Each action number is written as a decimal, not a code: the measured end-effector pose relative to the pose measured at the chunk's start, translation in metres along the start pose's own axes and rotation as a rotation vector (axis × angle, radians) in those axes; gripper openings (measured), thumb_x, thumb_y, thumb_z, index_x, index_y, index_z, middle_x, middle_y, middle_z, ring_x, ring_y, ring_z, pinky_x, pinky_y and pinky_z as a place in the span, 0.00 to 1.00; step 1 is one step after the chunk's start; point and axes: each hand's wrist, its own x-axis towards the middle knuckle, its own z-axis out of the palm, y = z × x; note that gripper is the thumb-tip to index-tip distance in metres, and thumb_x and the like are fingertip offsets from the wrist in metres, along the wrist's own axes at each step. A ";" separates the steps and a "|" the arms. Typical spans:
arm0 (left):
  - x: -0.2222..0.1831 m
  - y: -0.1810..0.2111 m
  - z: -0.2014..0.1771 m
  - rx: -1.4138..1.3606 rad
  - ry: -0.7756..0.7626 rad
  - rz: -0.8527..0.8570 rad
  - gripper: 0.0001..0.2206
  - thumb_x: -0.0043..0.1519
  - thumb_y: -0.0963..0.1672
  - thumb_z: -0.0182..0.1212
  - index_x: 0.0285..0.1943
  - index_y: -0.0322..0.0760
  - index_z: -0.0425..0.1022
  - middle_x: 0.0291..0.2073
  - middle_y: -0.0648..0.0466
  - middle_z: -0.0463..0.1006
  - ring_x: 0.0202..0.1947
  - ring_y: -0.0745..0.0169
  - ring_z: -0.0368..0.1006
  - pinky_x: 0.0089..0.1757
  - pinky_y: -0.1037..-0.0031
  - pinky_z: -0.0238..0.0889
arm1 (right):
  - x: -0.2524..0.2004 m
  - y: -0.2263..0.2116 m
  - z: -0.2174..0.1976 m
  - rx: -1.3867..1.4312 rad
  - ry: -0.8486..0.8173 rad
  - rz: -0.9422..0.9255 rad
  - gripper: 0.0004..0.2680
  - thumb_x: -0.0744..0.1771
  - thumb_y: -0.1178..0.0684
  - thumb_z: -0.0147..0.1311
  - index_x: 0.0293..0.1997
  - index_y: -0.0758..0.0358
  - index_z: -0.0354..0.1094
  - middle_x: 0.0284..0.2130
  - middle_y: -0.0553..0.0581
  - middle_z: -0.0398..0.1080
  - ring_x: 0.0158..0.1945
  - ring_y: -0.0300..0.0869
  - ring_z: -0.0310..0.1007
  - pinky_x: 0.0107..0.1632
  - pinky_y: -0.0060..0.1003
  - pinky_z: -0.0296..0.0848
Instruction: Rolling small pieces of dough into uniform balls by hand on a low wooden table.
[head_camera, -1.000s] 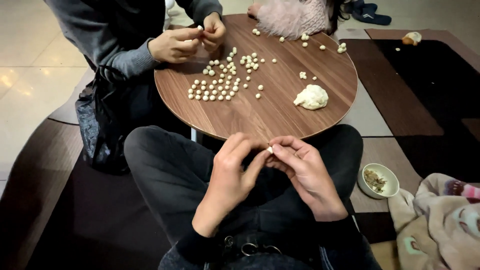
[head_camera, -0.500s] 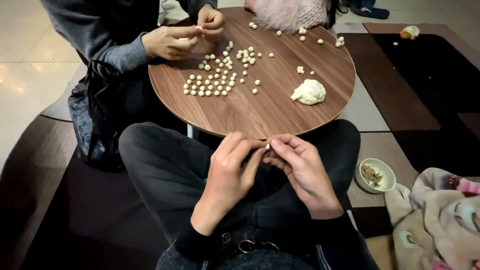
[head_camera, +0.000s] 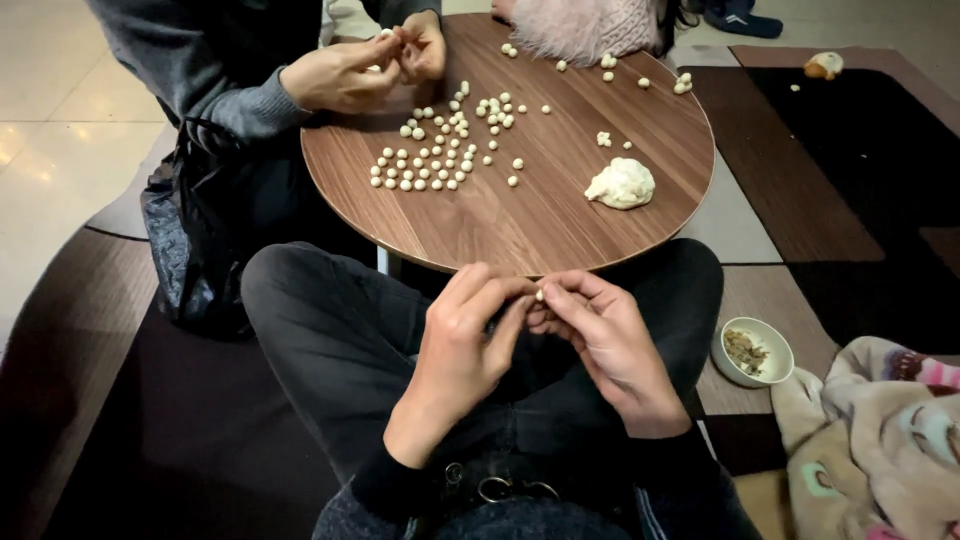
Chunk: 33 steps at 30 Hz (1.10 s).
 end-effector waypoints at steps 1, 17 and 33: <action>0.000 0.000 0.000 0.002 0.001 0.001 0.06 0.66 0.35 0.71 0.49 0.33 0.86 0.33 0.46 0.79 0.37 0.38 0.82 0.41 0.57 0.77 | 0.000 -0.001 0.000 0.000 -0.002 -0.001 0.10 0.72 0.58 0.63 0.56 0.78 0.78 0.37 0.70 0.84 0.39 0.49 0.87 0.46 0.40 0.87; -0.001 0.000 0.003 -0.119 0.052 -0.028 0.05 0.66 0.37 0.73 0.49 0.36 0.87 0.35 0.46 0.84 0.39 0.37 0.85 0.42 0.58 0.78 | -0.004 -0.010 0.005 0.088 -0.026 -0.014 0.10 0.71 0.60 0.63 0.56 0.76 0.77 0.39 0.67 0.83 0.42 0.49 0.88 0.49 0.40 0.87; 0.001 0.001 0.001 -0.150 0.053 -0.040 0.07 0.66 0.37 0.74 0.52 0.34 0.87 0.40 0.47 0.85 0.43 0.37 0.85 0.46 0.57 0.78 | -0.001 -0.004 -0.002 0.086 -0.024 -0.006 0.10 0.71 0.59 0.62 0.57 0.76 0.76 0.40 0.69 0.84 0.43 0.51 0.88 0.50 0.45 0.87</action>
